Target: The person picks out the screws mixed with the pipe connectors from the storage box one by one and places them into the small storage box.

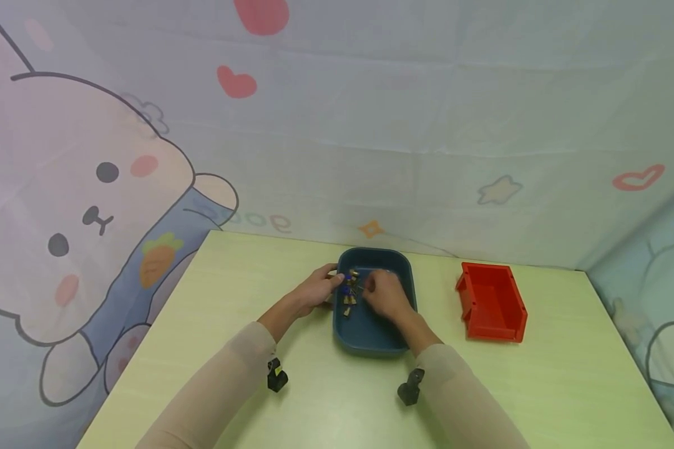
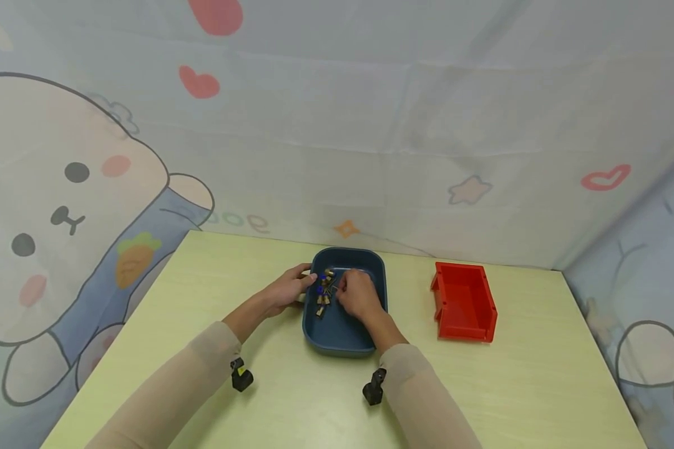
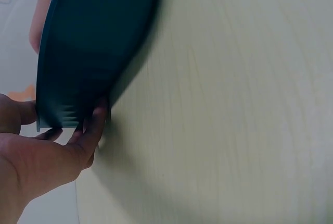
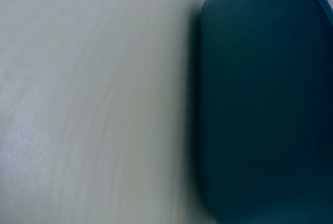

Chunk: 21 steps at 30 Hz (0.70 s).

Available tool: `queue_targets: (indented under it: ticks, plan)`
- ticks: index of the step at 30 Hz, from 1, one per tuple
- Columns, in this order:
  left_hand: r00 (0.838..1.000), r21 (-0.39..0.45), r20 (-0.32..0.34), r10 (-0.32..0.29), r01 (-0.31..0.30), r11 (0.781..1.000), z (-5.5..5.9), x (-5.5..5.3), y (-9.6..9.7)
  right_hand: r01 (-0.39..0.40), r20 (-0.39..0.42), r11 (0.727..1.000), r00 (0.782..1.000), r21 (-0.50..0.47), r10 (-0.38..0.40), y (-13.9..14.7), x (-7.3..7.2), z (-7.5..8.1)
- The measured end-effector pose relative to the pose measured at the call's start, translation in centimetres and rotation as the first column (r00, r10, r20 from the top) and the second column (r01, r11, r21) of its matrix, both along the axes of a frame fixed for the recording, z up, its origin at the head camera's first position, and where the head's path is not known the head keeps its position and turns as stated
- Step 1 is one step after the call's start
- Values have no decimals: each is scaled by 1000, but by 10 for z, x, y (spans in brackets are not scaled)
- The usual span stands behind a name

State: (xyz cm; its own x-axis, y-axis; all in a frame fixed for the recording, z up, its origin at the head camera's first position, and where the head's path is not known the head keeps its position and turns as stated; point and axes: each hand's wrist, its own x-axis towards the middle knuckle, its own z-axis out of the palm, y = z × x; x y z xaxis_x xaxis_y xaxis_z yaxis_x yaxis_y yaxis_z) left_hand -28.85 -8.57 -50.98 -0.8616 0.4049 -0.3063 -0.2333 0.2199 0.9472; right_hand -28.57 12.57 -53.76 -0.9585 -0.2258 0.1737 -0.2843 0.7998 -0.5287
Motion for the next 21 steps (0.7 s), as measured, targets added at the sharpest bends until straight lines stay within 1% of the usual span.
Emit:
queue_targets:
  ticks: [2, 6, 14, 21]
  plan:
    - [1000, 0, 0, -1, 1, 1000, 1, 0, 0, 5, 8, 1000, 1000, -11, -5, 1, -1, 0]
    - [1000, -1, 3, 1, -1, 1000, -1, 0, 1, 4, 19, 1000, 1000, -31, -4, 2, -1, 0]
    - [1000, 13, 1, 2, -2, 1000, -3, -1, 0, -10, 5, 998, 1000, -59, 11, 1, -1, 1]
    - [1000, 4, -7, 1, -1, 1000, -2, -2, 0, -17, -10, 998, 1000, -66, 16, 2, -2, -2]
